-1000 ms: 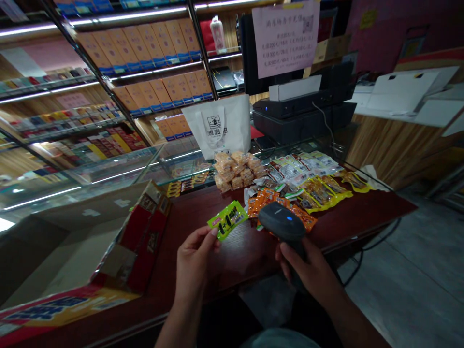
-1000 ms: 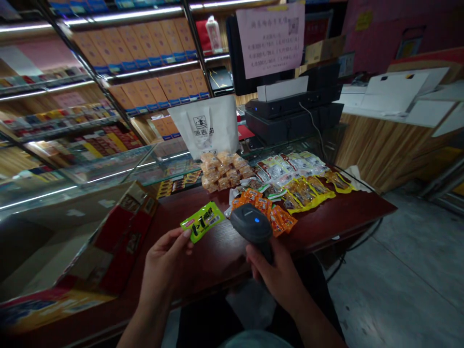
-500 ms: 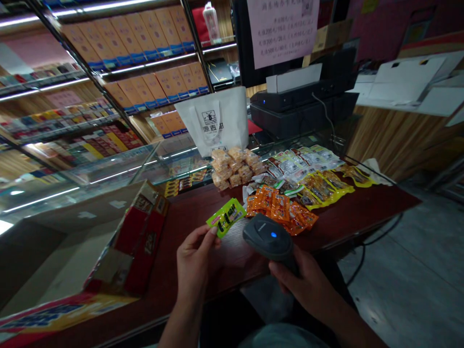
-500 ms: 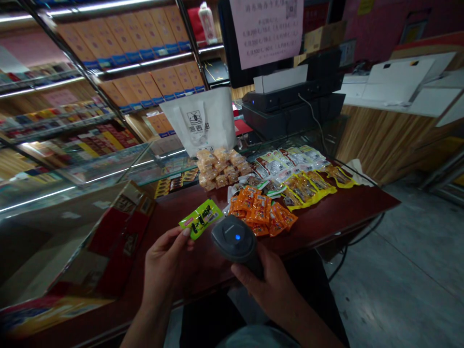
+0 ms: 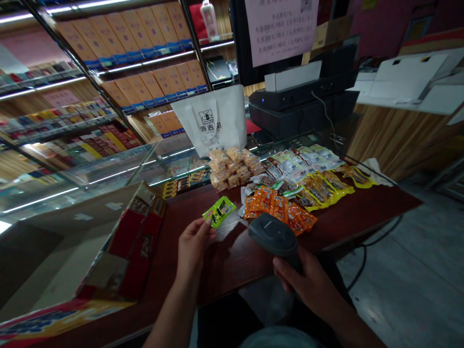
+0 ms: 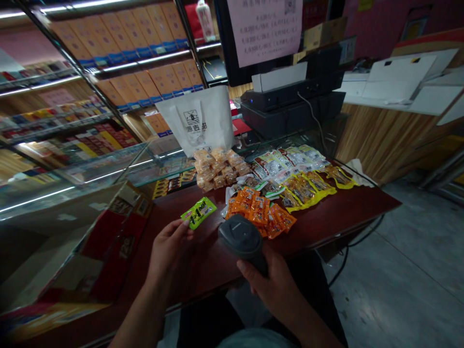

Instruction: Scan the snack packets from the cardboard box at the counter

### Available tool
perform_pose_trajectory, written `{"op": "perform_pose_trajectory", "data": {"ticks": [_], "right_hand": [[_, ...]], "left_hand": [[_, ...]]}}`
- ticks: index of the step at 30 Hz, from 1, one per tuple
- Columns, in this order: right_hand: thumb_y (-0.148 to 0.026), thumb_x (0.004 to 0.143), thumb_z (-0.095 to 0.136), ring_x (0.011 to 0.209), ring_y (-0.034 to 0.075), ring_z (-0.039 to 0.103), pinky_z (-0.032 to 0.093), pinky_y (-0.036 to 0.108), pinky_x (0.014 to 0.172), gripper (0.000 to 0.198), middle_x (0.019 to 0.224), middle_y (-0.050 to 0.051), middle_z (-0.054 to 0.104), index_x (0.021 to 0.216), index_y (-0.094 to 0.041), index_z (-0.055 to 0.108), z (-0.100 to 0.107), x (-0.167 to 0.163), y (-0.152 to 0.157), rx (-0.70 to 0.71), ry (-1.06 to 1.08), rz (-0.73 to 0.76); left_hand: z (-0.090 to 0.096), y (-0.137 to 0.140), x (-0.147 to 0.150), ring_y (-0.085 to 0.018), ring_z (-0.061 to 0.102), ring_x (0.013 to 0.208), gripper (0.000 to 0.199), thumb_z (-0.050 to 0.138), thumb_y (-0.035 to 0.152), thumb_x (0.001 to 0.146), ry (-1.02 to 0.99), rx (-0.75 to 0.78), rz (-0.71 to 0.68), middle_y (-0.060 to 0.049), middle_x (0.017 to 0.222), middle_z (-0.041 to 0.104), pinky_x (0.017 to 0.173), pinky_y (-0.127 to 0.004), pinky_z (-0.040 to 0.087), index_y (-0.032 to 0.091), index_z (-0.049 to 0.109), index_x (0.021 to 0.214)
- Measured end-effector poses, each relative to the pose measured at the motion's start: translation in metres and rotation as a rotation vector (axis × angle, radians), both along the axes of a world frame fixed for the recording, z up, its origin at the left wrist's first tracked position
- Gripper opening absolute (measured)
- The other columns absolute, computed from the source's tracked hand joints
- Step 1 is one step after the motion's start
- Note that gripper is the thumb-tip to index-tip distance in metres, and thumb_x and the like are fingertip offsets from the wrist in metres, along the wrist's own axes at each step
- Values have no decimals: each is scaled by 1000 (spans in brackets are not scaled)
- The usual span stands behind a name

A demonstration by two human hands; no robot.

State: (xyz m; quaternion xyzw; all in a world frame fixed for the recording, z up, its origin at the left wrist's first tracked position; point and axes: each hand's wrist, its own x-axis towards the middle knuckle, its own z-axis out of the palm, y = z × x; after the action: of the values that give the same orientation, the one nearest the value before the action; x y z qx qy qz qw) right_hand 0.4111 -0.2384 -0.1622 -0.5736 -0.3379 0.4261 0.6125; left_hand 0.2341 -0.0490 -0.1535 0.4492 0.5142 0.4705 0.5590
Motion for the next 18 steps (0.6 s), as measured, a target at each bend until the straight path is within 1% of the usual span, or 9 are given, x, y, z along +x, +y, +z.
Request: {"op": "perform_pose_trajectory", "data": {"ticks": [2, 4, 8, 13, 18], "right_hand": [[-49, 82, 69, 41, 12, 47, 38, 23, 43, 30, 46, -7, 51, 74, -22, 59, -2, 4, -2, -7, -13, -15], [-50, 83, 68, 41, 12, 47, 38, 24, 44, 30, 46, -7, 51, 76, -21, 60, -3, 6, -3, -7, -32, -26], [-53, 83, 67, 41, 12, 46, 38, 24, 42, 33, 46, -6, 51, 77, -21, 61, -4, 7, -7, -12, -35, -47], [-55, 81, 68, 42, 12, 47, 38, 23, 42, 35, 47, -6, 51, 74, -21, 59, -6, 5, -10, -16, 4, -67], [-56, 79, 69, 41, 11, 44, 37, 23, 43, 37, 46, -7, 50, 74, -21, 58, -8, 1, -6, -37, 57, -38]], "left_hand": [[-5, 22, 3, -9, 63, 49, 25, 83, 21, 66, -6, -73, -29, 1, 59, 65, 49, -16, 52, 12, 65, 81], [-6, 43, 10, -9, 64, 49, 18, 79, 11, 69, 9, -107, -58, 0, 59, 65, 51, -16, 54, 11, 62, 76], [-4, 72, 31, -10, 65, 48, 16, 69, -1, 75, 38, -167, -118, -4, 60, 67, 52, -18, 57, 10, 58, 75], [-3, 85, 56, -17, 71, 56, 20, 65, -5, 77, 96, -244, -238, -11, 63, 69, 59, -24, 60, 11, 54, 73], [-4, 86, 67, -17, 70, 55, 17, 67, 2, 79, 219, -269, -387, -12, 63, 70, 57, -25, 58, 11, 57, 70]]}}
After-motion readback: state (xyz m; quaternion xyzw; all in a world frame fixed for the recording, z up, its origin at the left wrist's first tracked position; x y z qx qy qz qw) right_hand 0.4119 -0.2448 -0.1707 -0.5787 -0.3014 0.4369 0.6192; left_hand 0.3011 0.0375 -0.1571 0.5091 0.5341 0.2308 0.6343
